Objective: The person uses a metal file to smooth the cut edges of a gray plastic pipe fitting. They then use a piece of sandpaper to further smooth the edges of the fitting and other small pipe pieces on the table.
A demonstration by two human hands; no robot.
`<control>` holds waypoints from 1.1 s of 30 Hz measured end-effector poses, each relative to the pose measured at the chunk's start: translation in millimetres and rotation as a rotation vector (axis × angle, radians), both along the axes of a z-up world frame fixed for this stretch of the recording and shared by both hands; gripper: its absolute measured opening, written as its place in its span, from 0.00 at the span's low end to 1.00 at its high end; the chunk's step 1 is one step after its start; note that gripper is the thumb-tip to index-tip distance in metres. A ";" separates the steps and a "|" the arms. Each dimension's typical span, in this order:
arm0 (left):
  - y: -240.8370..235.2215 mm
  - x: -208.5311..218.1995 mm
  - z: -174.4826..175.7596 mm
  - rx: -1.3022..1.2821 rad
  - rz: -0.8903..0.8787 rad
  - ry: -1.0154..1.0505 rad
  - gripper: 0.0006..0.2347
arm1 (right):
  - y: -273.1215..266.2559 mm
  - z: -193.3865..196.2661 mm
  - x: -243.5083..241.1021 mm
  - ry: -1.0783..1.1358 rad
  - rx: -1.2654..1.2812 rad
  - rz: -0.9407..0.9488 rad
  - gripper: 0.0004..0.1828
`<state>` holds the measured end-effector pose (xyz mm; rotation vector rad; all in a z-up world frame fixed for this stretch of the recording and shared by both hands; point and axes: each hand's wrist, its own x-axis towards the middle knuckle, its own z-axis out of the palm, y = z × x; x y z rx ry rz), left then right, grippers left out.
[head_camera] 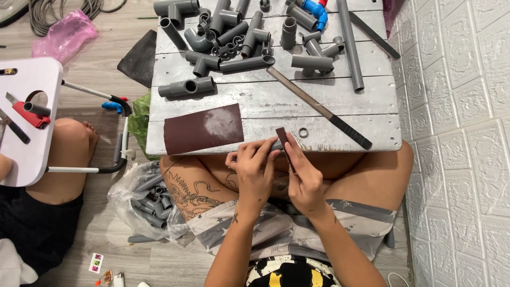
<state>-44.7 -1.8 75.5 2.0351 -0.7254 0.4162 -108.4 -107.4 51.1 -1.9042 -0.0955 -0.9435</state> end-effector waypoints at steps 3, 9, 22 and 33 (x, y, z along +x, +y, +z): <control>1.3 -0.3 1.7 -0.012 -0.022 0.006 0.10 | -0.7 -5.4 -0.8 0.007 0.006 -0.031 0.23; 3.9 5.2 0.0 0.019 0.026 -0.002 0.10 | -7.0 -4.2 -1.4 0.053 0.034 -0.033 0.23; 5.0 3.7 9.6 -0.029 -0.045 0.027 0.09 | -0.3 -7.1 -1.4 -0.003 -0.007 0.012 0.22; 3.8 -0.4 4.8 -0.103 -0.118 0.052 0.11 | -18.7 -17.4 -7.0 -0.032 0.022 -0.008 0.23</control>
